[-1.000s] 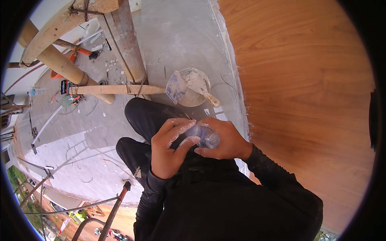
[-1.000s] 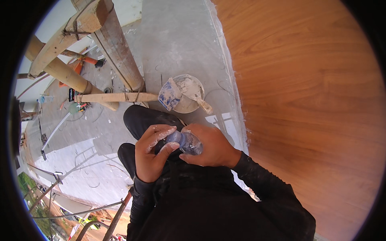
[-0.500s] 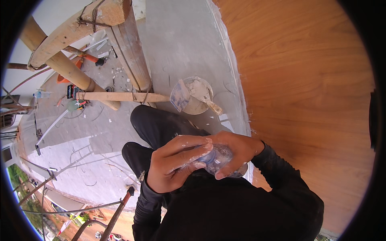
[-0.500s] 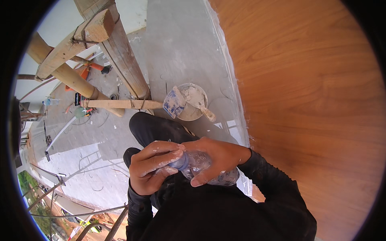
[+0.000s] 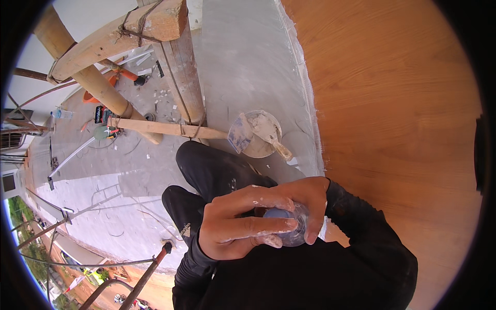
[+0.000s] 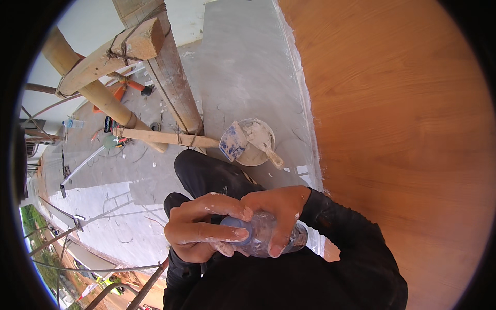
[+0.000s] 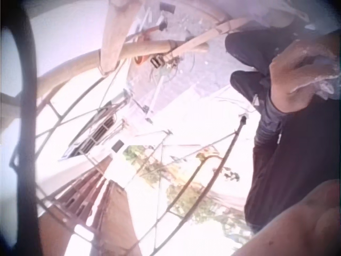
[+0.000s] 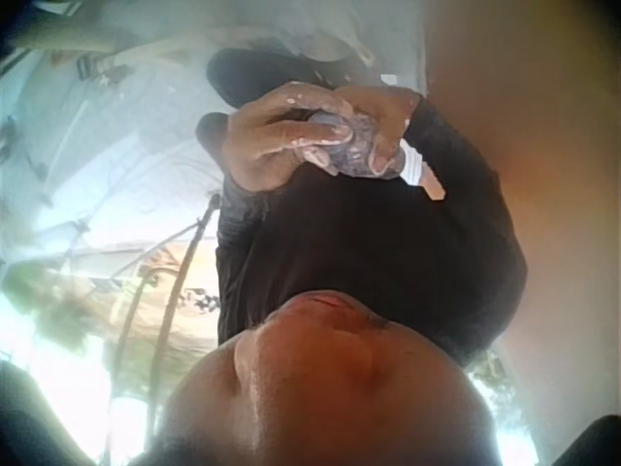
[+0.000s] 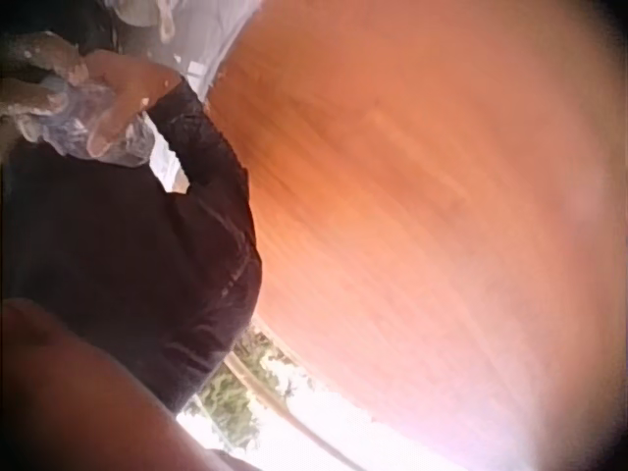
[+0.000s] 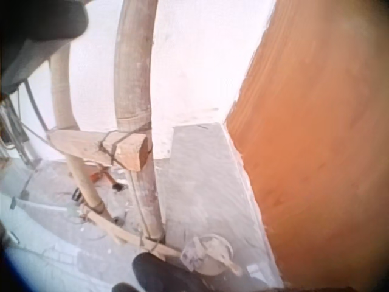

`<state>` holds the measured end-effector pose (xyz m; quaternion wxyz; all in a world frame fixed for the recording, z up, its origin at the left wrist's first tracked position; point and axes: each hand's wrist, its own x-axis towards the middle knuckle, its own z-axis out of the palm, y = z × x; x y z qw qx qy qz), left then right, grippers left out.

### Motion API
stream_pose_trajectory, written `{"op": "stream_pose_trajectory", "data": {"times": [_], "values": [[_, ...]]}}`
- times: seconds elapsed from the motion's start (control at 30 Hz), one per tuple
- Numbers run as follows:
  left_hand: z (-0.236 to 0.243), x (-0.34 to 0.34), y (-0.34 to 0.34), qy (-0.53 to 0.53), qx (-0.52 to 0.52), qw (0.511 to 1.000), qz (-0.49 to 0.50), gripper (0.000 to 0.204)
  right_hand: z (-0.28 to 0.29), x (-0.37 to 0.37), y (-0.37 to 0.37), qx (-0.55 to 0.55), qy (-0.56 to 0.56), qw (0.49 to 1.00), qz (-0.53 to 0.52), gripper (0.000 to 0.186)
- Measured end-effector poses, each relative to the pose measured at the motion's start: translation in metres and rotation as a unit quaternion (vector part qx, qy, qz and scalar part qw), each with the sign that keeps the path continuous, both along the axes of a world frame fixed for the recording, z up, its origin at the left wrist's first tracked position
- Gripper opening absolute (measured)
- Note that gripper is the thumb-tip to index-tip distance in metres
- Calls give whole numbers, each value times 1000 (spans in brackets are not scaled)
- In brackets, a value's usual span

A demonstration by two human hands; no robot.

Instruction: The person applies filler to the top edge of a wall using a putty knife and then sits on the floor to mix more filler in a container.

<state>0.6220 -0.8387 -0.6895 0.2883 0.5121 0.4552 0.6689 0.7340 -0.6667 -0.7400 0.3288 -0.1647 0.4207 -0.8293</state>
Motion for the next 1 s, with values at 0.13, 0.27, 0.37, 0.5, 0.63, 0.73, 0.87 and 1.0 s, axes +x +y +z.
{"op": "stream_pose_trajectory", "data": {"times": [0.13, 0.27, 0.37, 0.5, 0.63, 0.73, 0.87, 1.0], "values": [[-34, -13, -2, -80, 29, 992, 92, 57, 35, -29, 21, 256, 158, 930, -211, 57], [-116, -34, -1, -94, -206, 923, 311, 55, 20, -87, 53, 350, 202, 759, -511, 54], [-186, -23, -2, -56, -314, 866, 386, 51, -39, -149, 82, 404, 247, 632, -613, 49], [-219, -11, 25, 88, -377, 822, 418, 44, -117, -191, 100, 504, 261, 512, -644, 50], [-233, -12, 33, 145, -298, 822, 463, 22, -147, -190, 105, 504, 202, 537, -646, 58], [-224, -6, 35, 134, -271, 813, 497, 14, -144, -177, 110, 554, 192, 508, -631, 64], [-222, -5, 30, 149, -250, 801, 523, 14, -121, -135, 92, 628, 146, 478, -597, 65], [-224, -4, 41, 207, -269, 799, 496, 17, -95, -26, 31, 752, 71, 526, -391, 53]]}}
